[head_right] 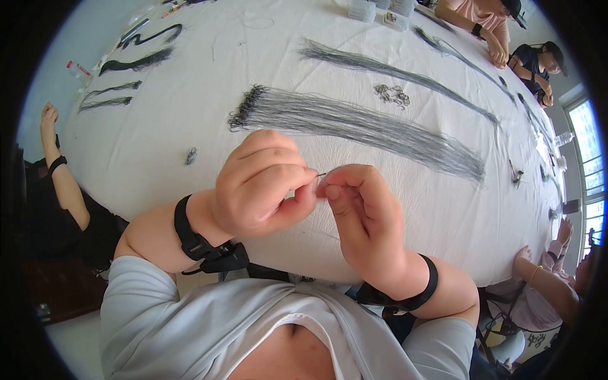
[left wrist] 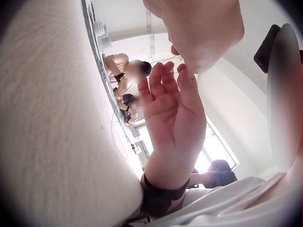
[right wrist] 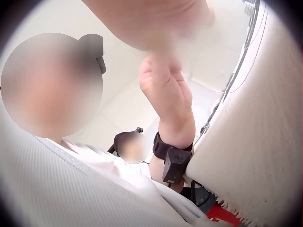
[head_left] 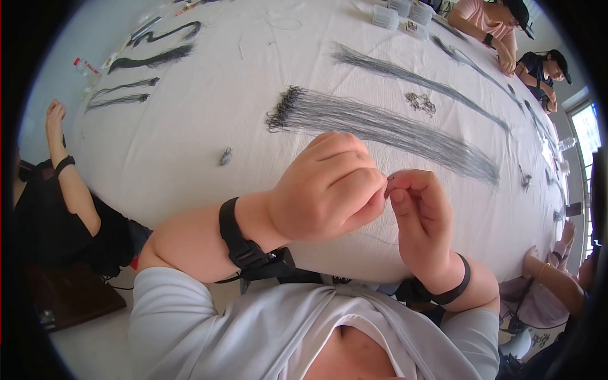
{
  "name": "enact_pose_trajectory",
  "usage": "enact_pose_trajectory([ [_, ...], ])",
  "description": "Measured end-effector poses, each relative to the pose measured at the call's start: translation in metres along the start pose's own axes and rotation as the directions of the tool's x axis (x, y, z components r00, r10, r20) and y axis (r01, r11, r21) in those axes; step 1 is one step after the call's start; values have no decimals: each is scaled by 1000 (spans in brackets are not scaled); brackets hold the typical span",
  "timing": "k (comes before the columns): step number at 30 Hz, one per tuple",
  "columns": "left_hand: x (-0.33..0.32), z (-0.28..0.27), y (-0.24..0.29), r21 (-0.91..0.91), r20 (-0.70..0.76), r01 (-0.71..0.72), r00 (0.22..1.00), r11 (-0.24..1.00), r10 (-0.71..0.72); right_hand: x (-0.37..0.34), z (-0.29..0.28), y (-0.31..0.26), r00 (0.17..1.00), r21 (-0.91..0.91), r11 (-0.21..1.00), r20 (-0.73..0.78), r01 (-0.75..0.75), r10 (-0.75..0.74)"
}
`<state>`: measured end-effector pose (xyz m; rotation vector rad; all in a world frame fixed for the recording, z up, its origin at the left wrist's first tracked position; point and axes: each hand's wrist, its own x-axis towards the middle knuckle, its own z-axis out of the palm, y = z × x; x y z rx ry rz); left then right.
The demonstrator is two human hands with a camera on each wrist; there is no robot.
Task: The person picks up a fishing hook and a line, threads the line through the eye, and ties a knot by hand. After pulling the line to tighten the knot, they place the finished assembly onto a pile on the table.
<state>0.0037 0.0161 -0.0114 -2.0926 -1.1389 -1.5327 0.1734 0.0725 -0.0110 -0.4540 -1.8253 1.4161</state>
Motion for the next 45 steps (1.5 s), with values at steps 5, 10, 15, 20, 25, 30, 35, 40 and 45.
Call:
enact_pose_trajectory([
  [5, -2, 1, -1, 22, 22, 4, 1000, 1000, -4, -1, -2, -18, 855, 521, 689, 187, -504, 484],
  [10, -1, 1, -1, 38, 21, 6, 1000, 999, -6, 4, -1, -25, 766, 612, 536, 190, -582, 614],
  [15, -1, 1, 0, 39, 20, 2, 1000, 999, -3, 4, 3, -26, 780, 489, 641, 143, -591, 610],
  [20, -1, 1, 2, 39, 31, 1, 1000, 999, -2, 6, -1, -26, 820, 478, 691, 121, -542, 559],
  [25, -2, 1, 3, 22, 30, 0, 1000, 1000, -1, 4, -5, -17, 852, 477, 726, 102, -495, 514],
  [30, 0, -1, 0, -126, 83, 82, 994, 989, -72, 5, -10, -17, 858, 465, 735, 121, -493, 499],
  [35, 4, -9, -8, -295, 265, 473, 875, 830, -404, 13, -23, -14, 828, 410, 726, 168, -553, 535],
  [40, 9, -13, -6, -302, 549, 786, 606, 539, -576, 14, -22, -14, 788, 338, 717, 165, -610, 593],
  [45, 11, -12, -4, -267, 601, 806, 568, 528, -563, 14, -22, -12, 782, 319, 719, 149, -617, 605],
])
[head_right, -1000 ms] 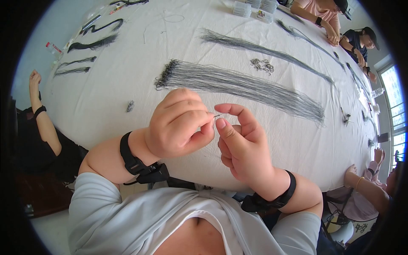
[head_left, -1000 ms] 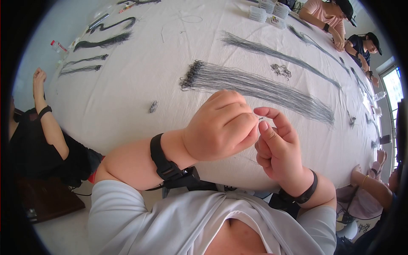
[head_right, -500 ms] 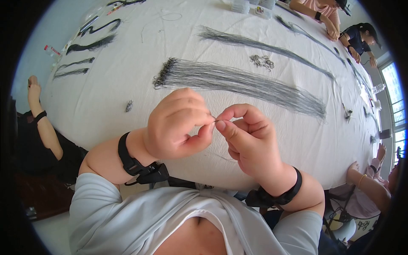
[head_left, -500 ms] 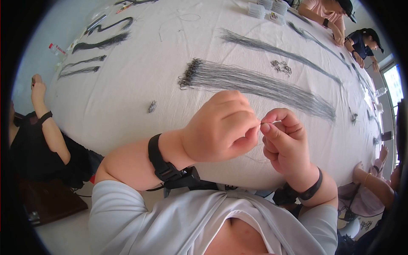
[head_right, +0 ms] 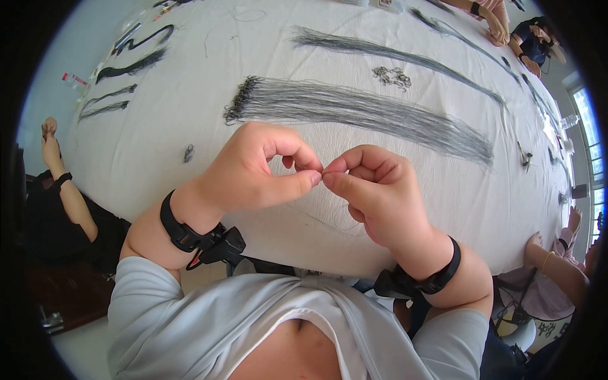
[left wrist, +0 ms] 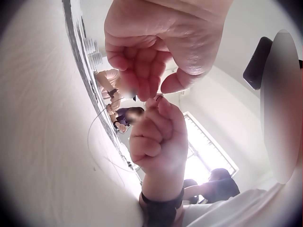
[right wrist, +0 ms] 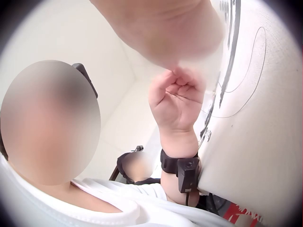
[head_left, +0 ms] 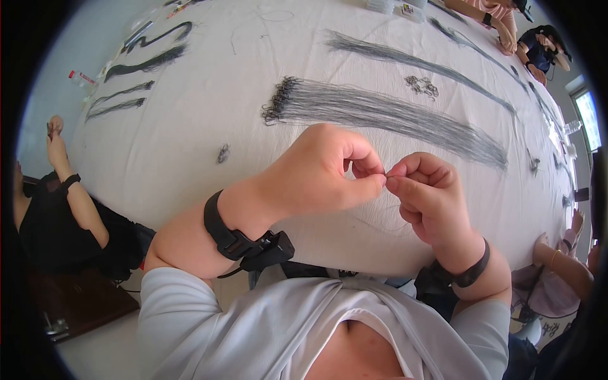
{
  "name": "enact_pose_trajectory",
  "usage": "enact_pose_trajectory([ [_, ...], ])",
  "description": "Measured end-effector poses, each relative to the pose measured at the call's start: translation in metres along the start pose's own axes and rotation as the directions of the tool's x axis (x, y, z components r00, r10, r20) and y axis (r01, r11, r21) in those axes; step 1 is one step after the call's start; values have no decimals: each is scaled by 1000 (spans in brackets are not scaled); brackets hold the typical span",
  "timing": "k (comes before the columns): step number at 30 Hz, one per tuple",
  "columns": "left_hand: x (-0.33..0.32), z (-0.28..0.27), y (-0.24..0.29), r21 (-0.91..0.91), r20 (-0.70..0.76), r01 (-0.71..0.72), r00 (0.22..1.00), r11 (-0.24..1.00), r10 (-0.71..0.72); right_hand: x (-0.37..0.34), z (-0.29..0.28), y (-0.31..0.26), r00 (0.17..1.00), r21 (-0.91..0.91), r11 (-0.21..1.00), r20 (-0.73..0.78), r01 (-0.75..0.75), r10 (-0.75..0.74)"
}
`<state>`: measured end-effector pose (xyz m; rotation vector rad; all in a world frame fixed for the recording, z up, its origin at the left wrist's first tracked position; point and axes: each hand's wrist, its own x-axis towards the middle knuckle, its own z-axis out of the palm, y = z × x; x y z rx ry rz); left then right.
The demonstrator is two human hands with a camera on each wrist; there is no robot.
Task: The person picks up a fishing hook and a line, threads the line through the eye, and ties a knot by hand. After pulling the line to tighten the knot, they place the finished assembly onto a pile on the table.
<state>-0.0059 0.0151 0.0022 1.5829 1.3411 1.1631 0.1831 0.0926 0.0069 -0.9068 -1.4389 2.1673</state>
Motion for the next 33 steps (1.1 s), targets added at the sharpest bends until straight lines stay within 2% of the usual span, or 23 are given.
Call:
enact_pose_trajectory([
  [2, 0, 0, -2, 14, 9, -16, 1000, 1000, 15, 0, 1, 0, 1000, -7, 1000, -17, -12, 12],
  [8, 0, -1, 3, 46, 41, 79, 996, 996, -81, 1, 0, 0, 999, 12, 999, -18, -51, 51],
  [11, -1, 4, -4, 94, -14, -61, 998, 994, 63, 1, 0, 0, 998, 12, 999, -19, -53, 53],
  [14, 1, 4, -8, 317, -12, -311, 943, 896, 332, 3, -1, 5, 999, -87, 996, -32, -15, 13],
  [17, 2, 6, -8, 404, -26, -384, 903, 830, 430, 2, 4, 10, 989, -296, 949, -68, 106, -132],
  [20, 0, 8, -11, 351, -147, -337, 902, 874, 407, 0, 6, 10, 980, -274, 951, -92, 144, -175],
  [23, 1, 6, -13, 53, -239, -215, 946, 975, 221, -4, 7, 8, 986, -45, 988, -79, 145, -149],
  [24, 1, 5, -13, -59, -211, -148, 968, 987, 133, -3, 4, 10, 974, -126, 970, -56, 209, -218],
  [26, 0, 3, -13, -274, -123, 1, 992, 962, -36, -1, 2, 10, 970, -113, 967, -60, 230, -238],
  [29, 0, 3, -8, -547, -36, 106, 988, 831, -150, 0, 0, 7, 980, -34, 980, -44, 195, -196],
  [32, 0, 4, -10, -532, -51, 67, 992, 844, -111, 2, 0, 11, 986, -6, 986, 2, 169, -169],
  [33, 0, 4, -12, -486, -79, 12, 995, 874, -58, 2, 0, 13, 986, -10, 986, 19, 168, -168],
])
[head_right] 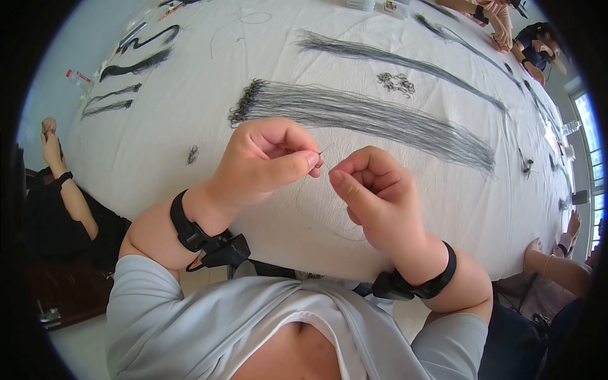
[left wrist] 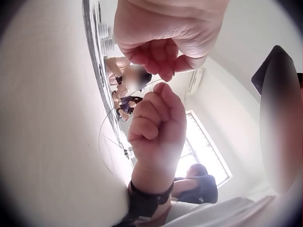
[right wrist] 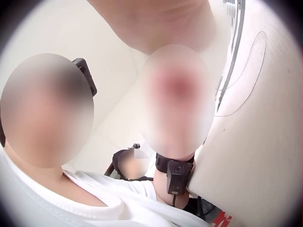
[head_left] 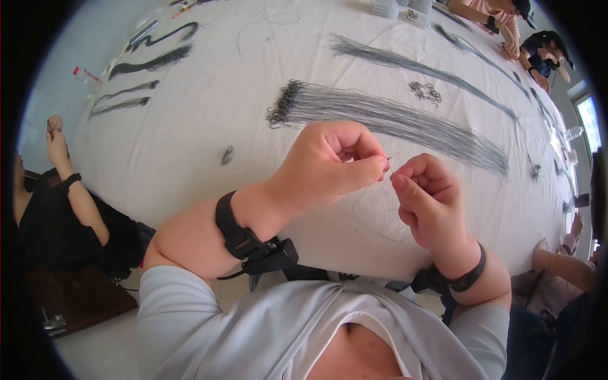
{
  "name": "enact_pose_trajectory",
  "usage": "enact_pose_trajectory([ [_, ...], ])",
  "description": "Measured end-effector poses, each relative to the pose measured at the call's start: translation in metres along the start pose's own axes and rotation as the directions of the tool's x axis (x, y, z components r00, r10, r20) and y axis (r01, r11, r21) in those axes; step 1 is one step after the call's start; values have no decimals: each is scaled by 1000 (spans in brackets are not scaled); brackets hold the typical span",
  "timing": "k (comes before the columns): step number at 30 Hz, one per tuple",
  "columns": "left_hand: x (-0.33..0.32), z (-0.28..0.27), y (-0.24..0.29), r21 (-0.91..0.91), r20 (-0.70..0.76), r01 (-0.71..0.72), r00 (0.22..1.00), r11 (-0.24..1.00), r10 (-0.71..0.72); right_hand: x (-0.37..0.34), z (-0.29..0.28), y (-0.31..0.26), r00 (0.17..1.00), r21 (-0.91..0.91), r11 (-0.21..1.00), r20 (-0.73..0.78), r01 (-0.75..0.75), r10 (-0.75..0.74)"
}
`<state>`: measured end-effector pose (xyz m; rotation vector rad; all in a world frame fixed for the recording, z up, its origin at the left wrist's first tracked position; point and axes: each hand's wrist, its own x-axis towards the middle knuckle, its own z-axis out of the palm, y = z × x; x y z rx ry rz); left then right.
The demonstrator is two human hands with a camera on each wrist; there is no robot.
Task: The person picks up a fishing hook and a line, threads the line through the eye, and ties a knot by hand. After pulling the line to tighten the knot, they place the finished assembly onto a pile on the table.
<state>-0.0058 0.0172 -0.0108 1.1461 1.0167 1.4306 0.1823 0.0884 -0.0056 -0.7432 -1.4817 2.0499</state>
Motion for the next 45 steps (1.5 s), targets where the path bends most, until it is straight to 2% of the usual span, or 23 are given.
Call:
enact_pose_trajectory([
  [2, 0, -1, -6, 96, 12, -121, 993, 988, 120, -1, 2, 2, 1000, 42, 999, 31, -5, 4],
  [5, -1, 1, -7, 89, 12, -215, 976, 972, 215, 0, 6, 1, 994, 140, 987, 89, -74, 62],
  [8, -1, 4, -9, -20, -43, -201, 979, 979, 200, 2, 6, -1, 972, 307, 928, 164, -213, 169],
  [12, -1, 11, -16, -316, -94, -89, 994, 944, 62, 6, 5, -3, 897, 464, 772, 294, -435, 329],
  [14, -1, 14, -18, -446, -88, -41, 996, 894, 1, 7, 5, -3, 881, 464, 752, 310, -468, 356],
  [18, -2, 9, -15, -477, -22, 44, 998, 878, -62, 5, 9, -5, 848, 324, 793, 328, -516, 417],
  [20, -4, 8, -13, -494, 2, 84, 995, 866, -95, 3, 10, -1, 877, 300, 837, 305, -458, 370],
  [23, -2, 10, -14, -498, -16, 2, 1000, 867, -12, 2, 8, -1, 921, 311, 876, 250, -369, 299],
  [26, -1, 10, -17, -403, -93, -62, 995, 913, 26, 1, 4, 0, 959, 361, 899, 220, -249, 177],
  [29, 0, 8, -16, -275, -82, -91, 994, 957, 71, -1, 2, -3, 978, 390, 907, 187, -158, 90],
  [38, 1, 4, -14, -49, 18, -193, 981, 980, 194, -3, 0, -2, 983, 370, 929, 172, -9, -59],
  [42, 1, 2, -14, 145, 82, -332, 943, 932, 323, -3, 0, -2, 981, 372, 928, 170, 21, -90],
  [44, 1, 1, -13, 201, 82, -372, 928, 906, 363, -6, 0, -2, 969, 338, 941, 227, 20, -102],
  [45, 1, 2, -13, 136, 43, -338, 941, 931, 335, -8, 0, -2, 961, 319, 947, 255, 21, -108],
])
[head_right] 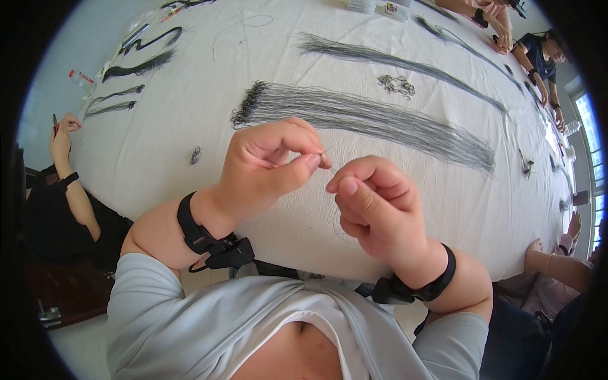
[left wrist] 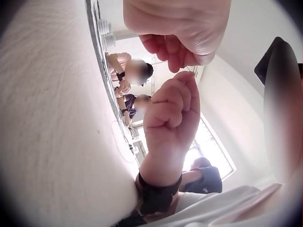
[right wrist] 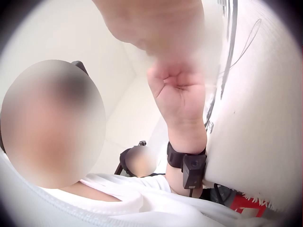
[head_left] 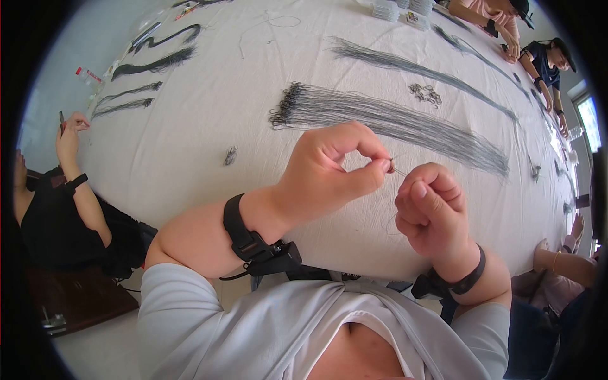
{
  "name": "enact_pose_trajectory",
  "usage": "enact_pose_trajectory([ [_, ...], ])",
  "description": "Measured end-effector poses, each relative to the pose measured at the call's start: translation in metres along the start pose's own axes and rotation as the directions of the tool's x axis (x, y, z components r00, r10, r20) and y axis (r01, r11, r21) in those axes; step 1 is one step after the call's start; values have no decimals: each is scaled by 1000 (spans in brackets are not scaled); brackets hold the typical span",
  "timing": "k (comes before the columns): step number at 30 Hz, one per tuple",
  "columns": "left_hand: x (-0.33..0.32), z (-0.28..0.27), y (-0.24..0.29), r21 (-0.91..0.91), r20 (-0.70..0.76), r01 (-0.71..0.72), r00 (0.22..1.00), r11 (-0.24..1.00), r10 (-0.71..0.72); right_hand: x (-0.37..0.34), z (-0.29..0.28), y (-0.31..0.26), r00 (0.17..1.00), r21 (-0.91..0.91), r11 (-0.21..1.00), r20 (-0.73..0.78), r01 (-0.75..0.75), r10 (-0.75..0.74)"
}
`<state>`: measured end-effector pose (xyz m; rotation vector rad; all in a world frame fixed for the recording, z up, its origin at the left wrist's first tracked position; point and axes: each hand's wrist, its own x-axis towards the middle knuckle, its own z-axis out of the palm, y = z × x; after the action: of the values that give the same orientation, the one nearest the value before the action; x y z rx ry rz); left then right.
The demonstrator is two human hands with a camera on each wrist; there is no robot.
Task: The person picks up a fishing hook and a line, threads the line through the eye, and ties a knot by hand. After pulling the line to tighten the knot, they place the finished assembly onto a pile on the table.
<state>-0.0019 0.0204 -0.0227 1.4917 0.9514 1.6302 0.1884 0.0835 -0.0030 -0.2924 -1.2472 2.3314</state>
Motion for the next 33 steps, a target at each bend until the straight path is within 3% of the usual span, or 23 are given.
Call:
enact_pose_trajectory([
  [4, -1, 3, 3, -240, -90, 135, 983, 961, -161, -3, 5, 10, 994, -28, 994, -31, -104, 103],
  [7, 2, 1, 2, -385, -158, 183, 953, 905, -260, -2, 15, 15, 975, -46, 985, -153, -169, 160],
  [11, 11, -10, 17, -548, -232, 262, 865, 794, -445, -3, 10, 15, 972, -73, 973, -95, -220, 213],
  [16, 23, -28, 26, -702, -260, 160, 850, 694, -459, -4, 14, 13, 933, -307, 882, -156, -357, 324],
  [22, 34, -51, 20, -789, -332, 5, 838, 614, -434, -13, 9, 11, 914, -111, 925, -235, -365, 332],
  [25, 33, -51, 16, -806, -307, 22, 839, 592, -449, -26, 6, 18, 974, -238, 959, -197, -155, 109],
  [27, 35, -50, 15, -811, -302, 22, 840, 585, -451, -35, 10, 23, 990, -440, 898, -138, -30, -34],
  [29, 36, -48, 15, -812, -316, 4, 838, 583, -446, -45, 11, 23, 992, -651, 756, -41, 66, -121],
  [31, 36, -45, 15, -791, -325, 9, 841, 611, -433, -52, 8, 20, 987, -839, 526, 79, 141, -139],
  [33, 34, -43, 16, -761, -332, 23, 845, 648, -420, -53, 15, 20, 974, -871, 441, 156, 215, -167],
])
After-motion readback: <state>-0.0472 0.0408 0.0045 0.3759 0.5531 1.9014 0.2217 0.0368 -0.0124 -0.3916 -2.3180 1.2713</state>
